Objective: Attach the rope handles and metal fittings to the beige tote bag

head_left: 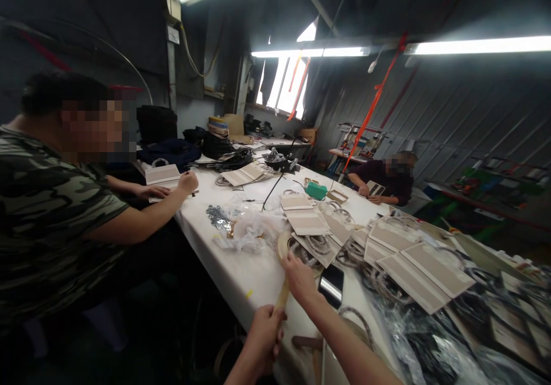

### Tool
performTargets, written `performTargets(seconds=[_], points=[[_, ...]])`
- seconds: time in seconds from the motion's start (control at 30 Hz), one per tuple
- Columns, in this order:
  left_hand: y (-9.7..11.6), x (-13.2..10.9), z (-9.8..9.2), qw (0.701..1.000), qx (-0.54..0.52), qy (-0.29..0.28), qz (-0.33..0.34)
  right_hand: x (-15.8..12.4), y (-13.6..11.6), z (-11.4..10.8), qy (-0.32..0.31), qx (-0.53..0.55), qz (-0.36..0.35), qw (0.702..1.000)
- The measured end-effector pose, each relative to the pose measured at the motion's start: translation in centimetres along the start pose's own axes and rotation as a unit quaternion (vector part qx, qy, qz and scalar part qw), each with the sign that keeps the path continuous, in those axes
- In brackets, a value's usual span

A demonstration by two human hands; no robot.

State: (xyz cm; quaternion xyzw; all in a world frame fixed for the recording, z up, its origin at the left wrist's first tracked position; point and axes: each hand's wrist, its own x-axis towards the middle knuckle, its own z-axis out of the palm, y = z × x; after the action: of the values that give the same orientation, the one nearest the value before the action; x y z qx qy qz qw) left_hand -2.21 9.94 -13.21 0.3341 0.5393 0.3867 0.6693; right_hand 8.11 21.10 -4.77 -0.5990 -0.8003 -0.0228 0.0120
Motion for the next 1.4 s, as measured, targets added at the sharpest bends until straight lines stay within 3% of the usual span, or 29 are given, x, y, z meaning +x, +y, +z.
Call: performTargets(seconds=[0.1, 0.23, 0.3, 0.4, 0.5, 0.63, 0.77, 0.93, 1.13, 1.3, 1.4], points=[[-1.7, -0.3, 0.2, 1.0, 0.0, 0.027, 0.011, 1.7, -2.0, 0.6, 0.02, 0.025, -0.026, 0.999], [-3.4, 0.5, 0.8, 0.997, 0.024, 0.036, 0.065, 6.5, -4.6, 1.0, 0.06, 0.104, -0.008, 0.993], [-3.6, 1.1, 0.7, 0.996, 0.028, 0.037, 0.081, 9.3, -5.3, 0.9, 0.046, 0.126, 0.008, 0.991], [-3.2, 1.8, 0.3, 0.998, 0.028, 0.027, 0.049, 12.6, -5.8, 1.1, -0.008, 0.128, -0.004, 0.992], [-2.9, 2.0, -0.1, 0.998, -0.004, 0.041, 0.042, 13.9, -6.0, 2.2, -0.055, 0.123, -0.022, 0.991], [-3.2, 2.5, 0.3, 0.999, -0.008, 0.025, 0.033, 14.3, -5.6, 3.9, -0.062, 0.119, -0.043, 0.99], [-3.5, 3.1, 0.9, 1.0, 0.004, 0.019, 0.011, 15.0, -5.1, 4.1, -0.069, 0.125, -0.046, 0.989], [-2.0, 1.6, 0.3, 0.997, -0.007, -0.021, 0.069, 15.0, -5.3, 3.1, -0.067, 0.133, -0.043, 0.988], [-1.2, -1.5, 0.0, 0.991, -0.064, -0.116, 0.016, 13.6, -4.0, -0.2, -0.053, 0.158, -0.07, 0.984], [-2.0, -3.0, -0.4, 0.963, -0.202, -0.175, -0.006, 9.6, -1.7, -4.7, 0.051, 0.15, -0.058, 0.986], [-2.5, -4.6, -1.1, 0.958, -0.24, -0.157, 0.003, 5.9, 0.9, -6.8, 0.045, 0.119, -0.016, 0.992]])
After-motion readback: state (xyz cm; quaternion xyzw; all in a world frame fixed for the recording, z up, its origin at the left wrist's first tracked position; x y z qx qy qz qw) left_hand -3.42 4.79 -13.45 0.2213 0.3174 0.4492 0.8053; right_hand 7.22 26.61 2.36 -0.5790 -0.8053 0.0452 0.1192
